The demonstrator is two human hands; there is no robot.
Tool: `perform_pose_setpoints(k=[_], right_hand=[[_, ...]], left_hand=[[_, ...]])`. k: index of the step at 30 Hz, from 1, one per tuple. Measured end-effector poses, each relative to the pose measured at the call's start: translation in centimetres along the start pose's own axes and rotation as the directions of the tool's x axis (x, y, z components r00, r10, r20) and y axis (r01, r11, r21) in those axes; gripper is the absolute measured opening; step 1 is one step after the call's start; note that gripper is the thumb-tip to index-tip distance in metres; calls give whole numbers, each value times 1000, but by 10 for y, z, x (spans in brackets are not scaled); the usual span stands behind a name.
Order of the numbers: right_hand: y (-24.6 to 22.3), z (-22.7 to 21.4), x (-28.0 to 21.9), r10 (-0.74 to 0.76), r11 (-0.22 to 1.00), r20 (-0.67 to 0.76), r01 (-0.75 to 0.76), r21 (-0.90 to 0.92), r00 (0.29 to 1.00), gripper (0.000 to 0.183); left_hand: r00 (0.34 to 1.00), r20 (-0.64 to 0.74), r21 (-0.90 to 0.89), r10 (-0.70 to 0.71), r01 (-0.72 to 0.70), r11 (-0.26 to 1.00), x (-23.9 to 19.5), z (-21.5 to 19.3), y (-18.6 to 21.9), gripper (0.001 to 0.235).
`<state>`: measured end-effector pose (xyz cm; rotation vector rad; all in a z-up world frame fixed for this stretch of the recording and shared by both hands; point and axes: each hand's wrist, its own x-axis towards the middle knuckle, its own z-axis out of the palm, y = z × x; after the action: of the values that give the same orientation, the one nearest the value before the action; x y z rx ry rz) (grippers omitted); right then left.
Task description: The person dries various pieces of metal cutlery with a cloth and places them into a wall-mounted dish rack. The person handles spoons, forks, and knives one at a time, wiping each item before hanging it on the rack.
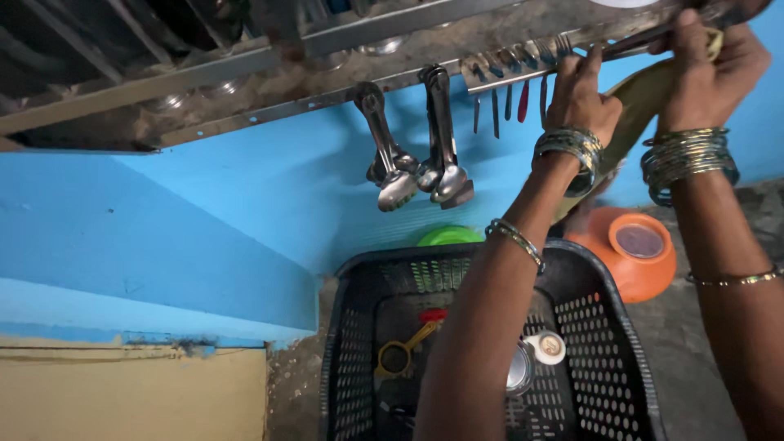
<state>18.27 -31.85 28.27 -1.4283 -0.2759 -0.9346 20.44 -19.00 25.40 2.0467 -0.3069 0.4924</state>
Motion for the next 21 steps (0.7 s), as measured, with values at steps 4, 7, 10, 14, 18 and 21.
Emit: perform_pose_setpoints(k=[4, 7, 10, 14, 18, 21], right_hand=[[14, 15, 4, -18, 997, 5, 19, -74, 1000, 19], [21, 27, 1, -46, 986, 32, 51, -160, 998, 22], [18, 36, -3, 18, 964, 70, 1, -267, 997, 17], [7, 46, -3, 48, 918, 202, 37, -395, 978, 15], [7, 47, 3, 120, 775, 222, 49, -630, 968, 23], [10, 40, 4, 85, 824, 239, 66, -562, 967, 29]], left_hand=[[995, -95, -19, -21, 19, 1000, -6, -12, 21, 89], [998, -44, -67, -38, 35, 997, -6, -20, 25, 101], [996, 31, 30, -82, 81, 996, 1, -20, 23, 94], [997, 23, 91, -76, 74, 993, 7, -16, 16, 88], [985, 84, 62, -148, 143, 988, 4, -18, 16, 88], [971, 169, 62, -172, 164, 985, 0, -27, 22, 95]])
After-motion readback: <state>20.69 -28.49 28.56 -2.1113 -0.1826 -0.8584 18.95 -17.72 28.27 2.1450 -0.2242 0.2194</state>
